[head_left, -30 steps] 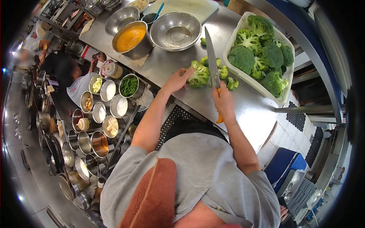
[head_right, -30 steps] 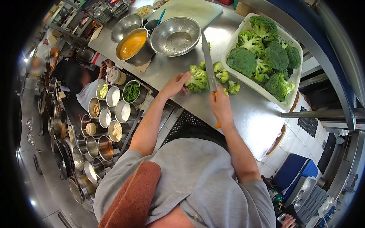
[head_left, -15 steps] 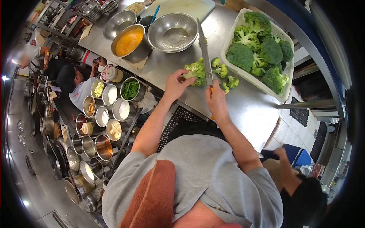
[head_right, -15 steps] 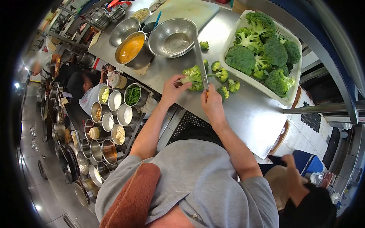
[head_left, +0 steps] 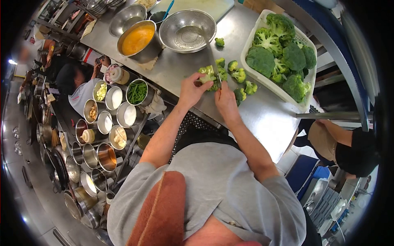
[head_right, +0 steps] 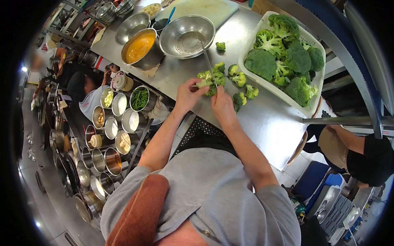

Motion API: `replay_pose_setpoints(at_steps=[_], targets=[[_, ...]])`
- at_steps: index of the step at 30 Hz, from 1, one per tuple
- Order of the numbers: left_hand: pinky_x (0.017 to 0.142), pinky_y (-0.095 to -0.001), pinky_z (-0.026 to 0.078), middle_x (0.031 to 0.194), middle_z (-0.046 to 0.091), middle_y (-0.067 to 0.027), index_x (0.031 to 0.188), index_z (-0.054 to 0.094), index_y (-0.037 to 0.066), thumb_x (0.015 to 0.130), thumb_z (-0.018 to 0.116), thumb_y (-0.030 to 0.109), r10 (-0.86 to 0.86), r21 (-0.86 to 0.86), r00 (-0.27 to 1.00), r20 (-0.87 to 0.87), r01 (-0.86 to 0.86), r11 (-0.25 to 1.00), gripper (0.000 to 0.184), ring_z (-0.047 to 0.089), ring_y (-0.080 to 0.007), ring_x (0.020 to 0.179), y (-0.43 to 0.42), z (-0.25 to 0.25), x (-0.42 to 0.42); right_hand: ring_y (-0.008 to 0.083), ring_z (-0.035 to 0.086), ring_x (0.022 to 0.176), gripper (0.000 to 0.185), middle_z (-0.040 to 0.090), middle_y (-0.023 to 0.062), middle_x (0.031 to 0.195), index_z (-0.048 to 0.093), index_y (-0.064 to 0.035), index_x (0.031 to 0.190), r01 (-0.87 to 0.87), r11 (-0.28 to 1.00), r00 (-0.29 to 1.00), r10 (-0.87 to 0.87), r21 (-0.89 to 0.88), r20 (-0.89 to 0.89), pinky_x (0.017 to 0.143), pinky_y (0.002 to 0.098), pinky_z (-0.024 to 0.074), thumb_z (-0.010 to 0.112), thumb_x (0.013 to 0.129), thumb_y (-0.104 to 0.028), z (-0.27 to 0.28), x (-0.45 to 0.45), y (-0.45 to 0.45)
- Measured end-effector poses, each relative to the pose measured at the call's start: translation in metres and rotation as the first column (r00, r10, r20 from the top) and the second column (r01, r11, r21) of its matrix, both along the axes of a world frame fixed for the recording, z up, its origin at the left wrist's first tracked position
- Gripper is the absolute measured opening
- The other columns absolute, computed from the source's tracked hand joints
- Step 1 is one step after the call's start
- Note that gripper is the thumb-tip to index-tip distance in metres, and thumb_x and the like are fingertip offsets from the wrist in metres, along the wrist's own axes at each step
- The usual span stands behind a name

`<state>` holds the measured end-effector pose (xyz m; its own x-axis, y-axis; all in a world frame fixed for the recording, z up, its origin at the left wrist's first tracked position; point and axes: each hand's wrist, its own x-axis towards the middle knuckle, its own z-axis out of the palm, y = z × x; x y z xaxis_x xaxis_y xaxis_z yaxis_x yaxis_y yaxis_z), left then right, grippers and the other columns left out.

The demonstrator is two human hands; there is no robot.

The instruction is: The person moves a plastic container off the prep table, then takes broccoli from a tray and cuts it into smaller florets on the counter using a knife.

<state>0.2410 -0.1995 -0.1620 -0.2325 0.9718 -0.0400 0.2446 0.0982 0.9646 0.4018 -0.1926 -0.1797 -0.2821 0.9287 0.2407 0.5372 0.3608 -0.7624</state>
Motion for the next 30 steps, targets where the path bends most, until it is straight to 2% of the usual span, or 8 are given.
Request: replay_pose_setpoints(at_steps=[9,12,14,17,21,24,26,30], targets=[[0.066,-0.0227,0.050,0.093,0.067,-0.0069,0.112,0.058,-0.001,0.086,0.078,0.015,0.006,-0.006,1.000,0.004,-0.006,1.000,0.036,0.063,-0.0083,0.076,-0.001,-0.015,-0.013,0.0464,0.061,0.067,0.010,0.059,0.0269,0.068,0.048,0.0033,0.096,0.241,0.970,0.970,-0.240,-0.035,0.031,0.061,0.0532,0.0465,0.054,0.092,-0.004,0.027,0.036,0.034],[0.070,-0.0272,0.055,0.102,0.063,-0.0097,0.109,0.053,0.000,0.087,0.075,0.013,0.021,0.047,0.985,0.170,-0.029,0.998,0.034,0.066,-0.0142,0.082,-0.005,-0.028,-0.013,0.0450,0.062,0.066,0.009,0.059,0.0253,0.067,0.049,0.0018,0.096,0.241,0.970,0.967,-0.236,-0.042,0.095,0.059,0.0511,0.0468,0.053,0.094,-0.005,0.038,0.045,0.024],[0.081,-0.0357,0.059,0.102,0.061,-0.0088,0.107,0.049,0.004,0.092,0.069,0.008,0.057,0.033,0.792,0.607,-0.097,0.995,0.025,0.066,-0.0166,0.092,-0.003,-0.031,-0.007,0.0463,0.061,0.066,0.009,0.058,0.0255,0.068,0.048,0.0003,0.096,0.140,0.990,0.990,-0.140,0.019,0.008,0.058,0.0513,0.0459,0.054,0.094,-0.006,0.045,0.042,0.010],[0.086,-0.0422,0.060,0.103,0.059,-0.0086,0.106,0.047,0.005,0.093,0.067,0.006,0.114,-0.072,0.533,0.838,-0.100,0.992,0.024,0.065,-0.0186,0.097,-0.009,-0.028,-0.001,0.0479,0.060,0.068,0.010,0.057,0.0258,0.069,0.047,-0.0007,0.096,0.143,0.985,0.989,-0.145,-0.094,-0.012,0.057,0.0514,0.0450,0.056,0.094,-0.006,0.038,0.033,-0.007],[0.088,-0.0399,0.059,0.107,0.059,-0.0091,0.108,0.047,0.006,0.093,0.068,0.009,0.137,-0.125,0.559,0.818,-0.060,0.990,0.027,0.065,-0.0188,0.098,-0.014,-0.018,0.013,0.0485,0.059,0.068,0.011,0.057,0.0260,0.070,0.046,-0.0011,0.095,0.083,0.992,0.996,-0.084,-0.099,-0.007,0.057,0.0511,0.0444,0.056,0.093,-0.005,0.025,0.029,-0.018],[0.086,-0.0350,0.058,0.109,0.059,-0.0089,0.109,0.047,0.006,0.093,0.069,0.009,0.149,-0.124,0.776,0.612,-0.092,0.988,0.028,0.065,-0.0179,0.097,-0.014,-0.028,0.017,0.0480,0.059,0.067,0.011,0.057,0.0258,0.070,0.046,-0.0009,0.094,0.070,0.996,0.997,-0.072,-0.063,-0.028,0.056,0.0507,0.0440,0.056,0.093,-0.005,0.023,0.027,-0.016],[0.079,-0.0299,0.056,0.112,0.059,-0.0083,0.112,0.046,0.004,0.092,0.070,0.009,-0.030,0.139,0.959,0.281,-0.010,0.990,0.032,0.064,-0.0181,0.097,-0.019,-0.036,0.017,0.0471,0.059,0.065,0.011,0.058,0.0256,0.069,0.046,-0.0006,0.096,0.105,0.993,0.991,-0.110,-0.057,-0.076,0.055,0.0503,0.0437,0.056,0.093,-0.005,0.019,0.031,-0.013],[0.073,-0.0277,0.053,0.109,0.061,-0.0099,0.108,0.052,0.000,0.089,0.073,0.007,0.128,0.242,0.923,0.364,-0.226,0.943,0.030,0.065,-0.0168,0.090,-0.031,-0.047,0.026,0.0457,0.060,0.063,0.011,0.058,0.0258,0.069,0.047,0.0001,0.097,0.127,0.978,0.989,-0.137,-0.164,-0.048,0.053,0.0497,0.0434,0.055,0.094,-0.007,0.028,0.045,-0.018]])
